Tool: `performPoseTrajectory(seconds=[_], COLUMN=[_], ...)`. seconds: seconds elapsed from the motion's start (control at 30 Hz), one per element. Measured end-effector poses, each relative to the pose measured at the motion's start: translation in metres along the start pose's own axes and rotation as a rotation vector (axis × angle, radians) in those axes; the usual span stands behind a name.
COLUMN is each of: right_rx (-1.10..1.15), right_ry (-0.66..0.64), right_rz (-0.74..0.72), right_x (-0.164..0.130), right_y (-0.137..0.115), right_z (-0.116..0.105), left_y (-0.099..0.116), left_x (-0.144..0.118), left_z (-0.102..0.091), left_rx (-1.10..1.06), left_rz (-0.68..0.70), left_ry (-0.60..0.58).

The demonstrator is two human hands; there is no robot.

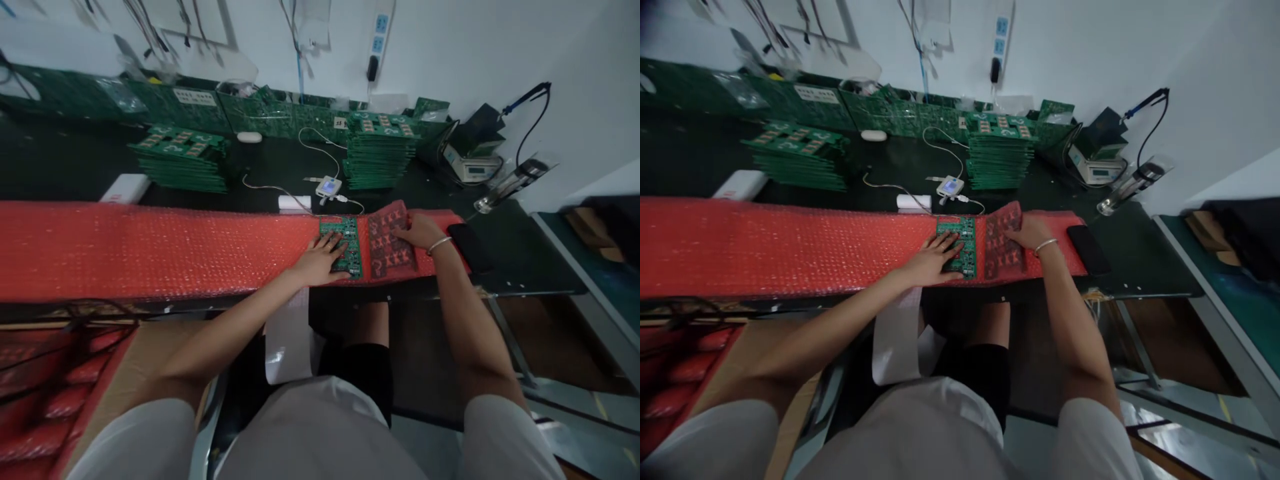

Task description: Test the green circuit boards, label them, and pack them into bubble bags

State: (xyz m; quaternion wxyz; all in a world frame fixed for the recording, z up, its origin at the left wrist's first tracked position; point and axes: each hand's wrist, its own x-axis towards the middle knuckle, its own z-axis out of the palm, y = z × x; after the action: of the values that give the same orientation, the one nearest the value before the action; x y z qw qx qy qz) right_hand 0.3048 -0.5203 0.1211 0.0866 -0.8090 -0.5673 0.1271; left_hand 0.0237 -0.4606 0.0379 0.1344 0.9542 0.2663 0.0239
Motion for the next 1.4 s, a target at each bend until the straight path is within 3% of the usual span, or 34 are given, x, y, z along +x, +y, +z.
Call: performPoseTrajectory(seconds=[0.1,0.27,0.37,0.47,0.6,0.67,0.77,0.83,0.9,1.0,1.13,1.2,1.27,1.33,1.4], right_rx=[-0.207,-0.265,-0.295,-0.293,-0.238,-0.24,-0.169,-0.054,0.003,0.155,0.388,0.483,0.52,0.491,0.423], right_ry=[-0.037,-0.089,-0.11,-0.149,-0.163,-0.164,-0.134,-0.022,0.094,-0.002,-0.023,-0.026,-0.075,-0.124,-0.098], right_rz=[-0.012,-0.004,-0.028,-0.142,-0.201,-0.18,-0.171,-0.123,0.021,0.101,0.198,0.161,0.098,0.099,0.037], right_x=[-0.001,-0.004,-0.003,0.0,0.001,-0.001,-0.012,-0.022,-0.03,-0.037,-0.036,-0.032,-0.027,-0.024,-0.023], right_y=[-0.036,-0.083,-0.103,-0.124,-0.156,-0.165,-0.158,-0.137,-0.11,-0.077,-0.067,-0.069,-0.07,-0.07,-0.07], right_z=[-0.01,-0.015,-0.011,0.003,0.041,0.057,0.069,0.068,0.066,0.069,0.081,0.085,0.087,0.088,0.086], left_y=[0.006,0.013,0.011,-0.001,-0.033,-0.046,-0.049,-0.04,-0.026,-0.008,-0.001,-0.016,-0.048,-0.093,-0.145], left_x=[-0.001,0.0,0.002,0.003,-0.006,-0.017,-0.036,-0.047,-0.055,-0.061,-0.07,-0.078,-0.094,-0.125,-0.169], left_z=[0.007,0.011,0.016,0.017,0.006,-0.001,-0.005,-0.002,0.005,0.014,0.017,0.011,-0.002,-0.025,-0.052], left_rx=[0.011,-0.019,-0.074,-0.193,-0.354,-0.379,-0.377,-0.352,-0.302,-0.214,-0.205,-0.238,-0.241,-0.202,-0.126], left_rz=[-0.002,0.056,0.067,0.067,-0.286,-0.417,-0.33,-0.181,-0.045,-0.015,-0.006,0.064,-0.016,-0.287,-0.683], left_ry=[0.049,0.051,0.089,0.197,0.456,0.487,0.453,0.434,0.396,0.349,0.345,0.366,0.477,0.643,0.767])
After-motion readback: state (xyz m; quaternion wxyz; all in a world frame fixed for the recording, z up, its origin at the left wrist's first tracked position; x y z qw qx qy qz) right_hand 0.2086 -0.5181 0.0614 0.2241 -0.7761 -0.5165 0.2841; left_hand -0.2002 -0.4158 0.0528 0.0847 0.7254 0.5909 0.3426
